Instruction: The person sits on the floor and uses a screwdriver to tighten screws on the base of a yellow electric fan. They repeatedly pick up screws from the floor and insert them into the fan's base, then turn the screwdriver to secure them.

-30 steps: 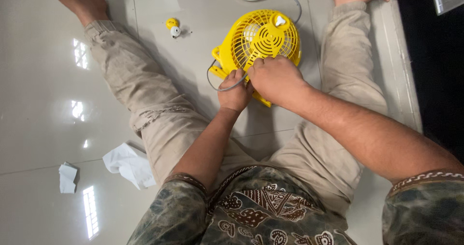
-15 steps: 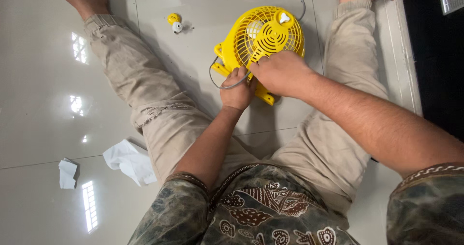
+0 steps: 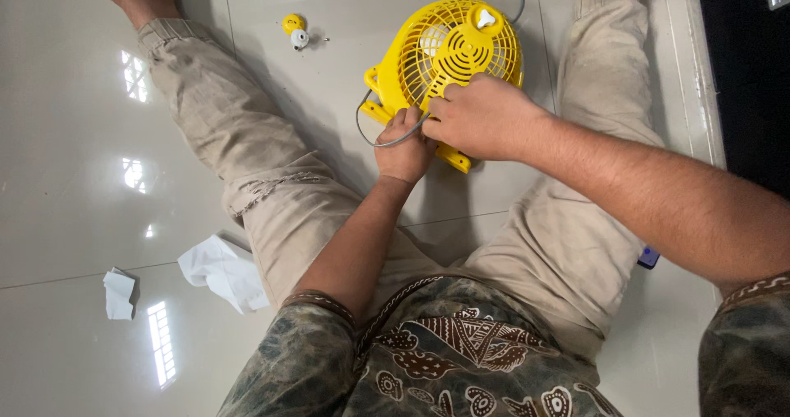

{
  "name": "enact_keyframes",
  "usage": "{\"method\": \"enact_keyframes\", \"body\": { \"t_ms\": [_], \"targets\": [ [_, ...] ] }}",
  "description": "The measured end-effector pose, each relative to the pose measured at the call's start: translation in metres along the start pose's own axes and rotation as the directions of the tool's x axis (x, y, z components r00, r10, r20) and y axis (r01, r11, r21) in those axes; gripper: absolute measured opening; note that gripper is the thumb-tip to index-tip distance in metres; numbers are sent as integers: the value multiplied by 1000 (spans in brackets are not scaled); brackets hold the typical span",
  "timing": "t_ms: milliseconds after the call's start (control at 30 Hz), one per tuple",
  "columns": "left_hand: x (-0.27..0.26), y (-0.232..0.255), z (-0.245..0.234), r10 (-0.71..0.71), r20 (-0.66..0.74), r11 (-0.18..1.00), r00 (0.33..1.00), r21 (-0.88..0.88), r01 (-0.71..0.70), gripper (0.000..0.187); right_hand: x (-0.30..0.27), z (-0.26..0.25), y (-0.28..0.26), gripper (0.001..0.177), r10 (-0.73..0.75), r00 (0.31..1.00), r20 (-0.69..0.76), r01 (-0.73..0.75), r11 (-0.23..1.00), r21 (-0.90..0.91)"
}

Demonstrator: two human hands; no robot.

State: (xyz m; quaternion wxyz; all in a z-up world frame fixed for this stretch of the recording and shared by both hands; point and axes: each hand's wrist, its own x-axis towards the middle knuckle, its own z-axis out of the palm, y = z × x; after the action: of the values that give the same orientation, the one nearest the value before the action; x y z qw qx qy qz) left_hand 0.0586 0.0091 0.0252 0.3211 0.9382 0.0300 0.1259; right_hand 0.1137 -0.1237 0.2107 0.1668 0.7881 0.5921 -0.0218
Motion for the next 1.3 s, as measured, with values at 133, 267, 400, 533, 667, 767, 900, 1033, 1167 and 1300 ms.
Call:
{"method": "enact_keyframes", "body": {
  "t_ms": [133,267,400,533,667,767,900,1033,1167,1300],
  "targets": [
    [1,-1,0,-8,-13,1000,1000,15,9,34,4,7,5,10,18,998,67,-26,992,121],
    [0,-2,1,-14,-10,1000,1000,1,14,34,8,14,-5,13,142,983,116,-165,960,228],
    [-1,-2,0,-10,-1,1000,1000,-21,10,33,4,12,-12,13,247,962,113,-268,935,235],
    [3,-2,-1,20,-41,1000,999,-14,-21,36,0,5,1,13,60,997,56,-67,988,136],
    [1,-1,-1,2,-2,1000,1000,8,-2,36,5,3,9,12,-90,990,110,94,995,-26],
    [1,-1,1,-4,-11,1000,1000,2,4,35,11,6,8,13,-3,982,187,-11,997,71],
    [-1,-2,4,-25,-8,1000,1000,8,25,34,12,17,-2,14,147,976,161,-177,966,188],
    [0,-2,4,-28,6,999,1000,29,28,33,13,22,-11,15,275,954,119,-297,920,257],
    [1,0,1,-19,2,1000,1000,10,19,33,11,12,-16,16,316,940,127,-338,909,244],
    [1,-2,1,-6,-10,1000,1000,14,6,35,4,0,-6,14,134,984,118,-149,980,131]
  ]
}}
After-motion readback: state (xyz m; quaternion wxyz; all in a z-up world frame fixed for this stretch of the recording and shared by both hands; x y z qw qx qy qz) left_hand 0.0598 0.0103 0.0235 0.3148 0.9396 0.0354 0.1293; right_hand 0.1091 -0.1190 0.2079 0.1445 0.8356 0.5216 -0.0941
